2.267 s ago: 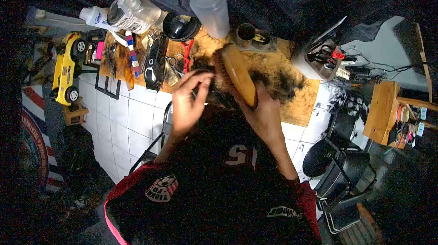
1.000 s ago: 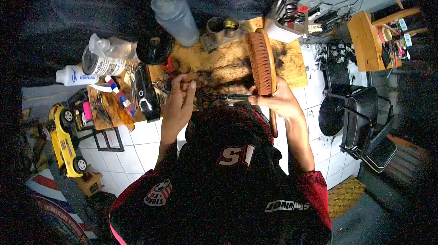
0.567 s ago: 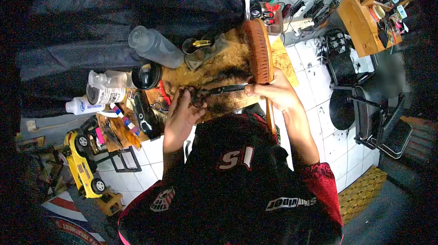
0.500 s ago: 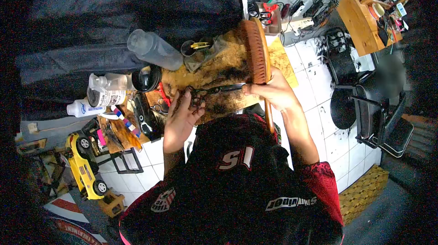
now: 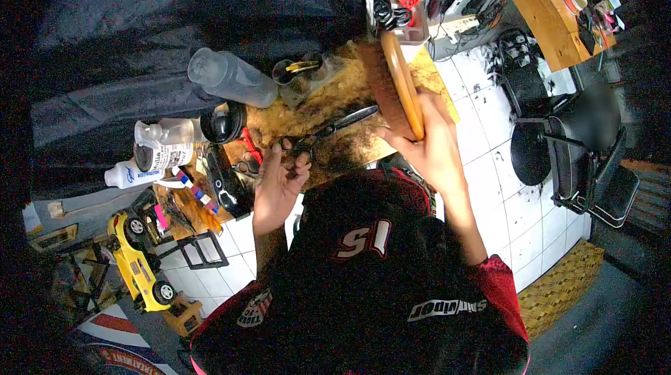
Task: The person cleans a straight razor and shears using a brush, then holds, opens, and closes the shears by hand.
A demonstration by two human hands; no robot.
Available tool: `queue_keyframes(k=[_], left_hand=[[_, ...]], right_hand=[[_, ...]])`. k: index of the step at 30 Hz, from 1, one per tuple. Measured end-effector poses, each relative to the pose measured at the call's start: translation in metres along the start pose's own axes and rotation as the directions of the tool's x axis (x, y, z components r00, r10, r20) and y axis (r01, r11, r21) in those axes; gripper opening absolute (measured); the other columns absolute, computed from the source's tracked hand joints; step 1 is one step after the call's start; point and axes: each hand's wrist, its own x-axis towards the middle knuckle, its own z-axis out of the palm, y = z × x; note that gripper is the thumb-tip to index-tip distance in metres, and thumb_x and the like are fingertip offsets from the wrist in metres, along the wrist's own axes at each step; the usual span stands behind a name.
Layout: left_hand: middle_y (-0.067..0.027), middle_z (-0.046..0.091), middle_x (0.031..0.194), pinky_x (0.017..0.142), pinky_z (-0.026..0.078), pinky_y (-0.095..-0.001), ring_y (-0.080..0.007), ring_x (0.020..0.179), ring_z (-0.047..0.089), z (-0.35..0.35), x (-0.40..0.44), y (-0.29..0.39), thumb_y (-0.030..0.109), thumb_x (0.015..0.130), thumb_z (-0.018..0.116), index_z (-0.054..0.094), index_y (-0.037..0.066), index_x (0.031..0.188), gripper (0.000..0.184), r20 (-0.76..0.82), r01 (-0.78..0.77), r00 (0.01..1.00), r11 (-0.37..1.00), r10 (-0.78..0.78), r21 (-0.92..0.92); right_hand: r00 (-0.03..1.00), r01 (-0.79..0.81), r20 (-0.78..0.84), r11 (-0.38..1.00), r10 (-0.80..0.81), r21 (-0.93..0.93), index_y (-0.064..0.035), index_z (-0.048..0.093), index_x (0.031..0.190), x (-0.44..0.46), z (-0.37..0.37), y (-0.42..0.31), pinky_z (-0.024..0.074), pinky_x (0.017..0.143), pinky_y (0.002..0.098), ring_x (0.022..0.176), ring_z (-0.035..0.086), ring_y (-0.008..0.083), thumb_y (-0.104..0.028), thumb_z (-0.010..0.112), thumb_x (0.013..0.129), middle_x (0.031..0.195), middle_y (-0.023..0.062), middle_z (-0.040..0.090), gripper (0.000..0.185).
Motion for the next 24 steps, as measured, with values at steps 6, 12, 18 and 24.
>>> queue_keyframes(k=[6,12,18,24], left_hand=[[-0.0064,0.060,0.098,0.078,0.047,-0.0313,-0.0164,0.090,0.058,-0.016,0.000,-0.010,0.026,0.100,0.039,0.047,0.011,0.116,0.023,0.135,0.010,0.991,0.999,-0.015,0.033],[-0.0067,0.052,0.113,0.083,0.046,-0.0312,-0.0164,0.100,0.053,-0.017,-0.011,-0.028,0.032,0.101,0.036,0.041,0.009,0.122,0.032,0.118,-0.081,0.991,0.988,0.065,0.129],[-0.0135,0.056,0.096,0.075,0.041,-0.0290,-0.0165,0.085,0.052,-0.013,-0.024,-0.011,0.030,0.101,0.036,0.040,0.009,0.105,0.022,0.309,-0.130,0.948,0.982,0.082,0.137],[-0.0127,0.056,0.105,0.080,0.043,-0.0309,-0.0166,0.090,0.053,-0.024,-0.027,-0.007,0.035,0.099,0.042,0.041,0.009,0.113,0.029,0.333,-0.002,0.943,1.000,-0.007,0.027]], right_hand=[[0.973,0.178,0.174,0.973,-0.152,-0.147,0.0020,0.053,0.109,-0.044,0.011,-0.035,0.0496,0.076,0.0403,0.092,0.057,0.0368,-0.029,0.077,0.074,0.104,0.0193,0.045,0.052],[0.928,0.192,0.352,0.965,-0.118,-0.181,-0.0092,0.055,0.124,-0.060,0.043,-0.042,0.0509,0.065,0.0366,0.083,0.057,0.0275,-0.031,0.073,0.076,0.100,0.0117,0.043,0.056],[0.981,-0.044,-0.188,0.887,-0.049,-0.460,-0.0062,0.058,0.120,-0.049,0.025,0.003,0.0485,0.056,0.0376,0.065,0.058,0.0267,-0.030,0.072,0.079,0.089,0.0148,0.050,0.049],[0.975,0.127,-0.142,0.951,-0.173,-0.283,0.0047,0.053,0.118,-0.060,0.027,-0.021,0.0497,0.072,0.0367,0.088,0.056,0.0319,-0.018,0.068,0.081,0.097,0.0171,0.050,0.046]])
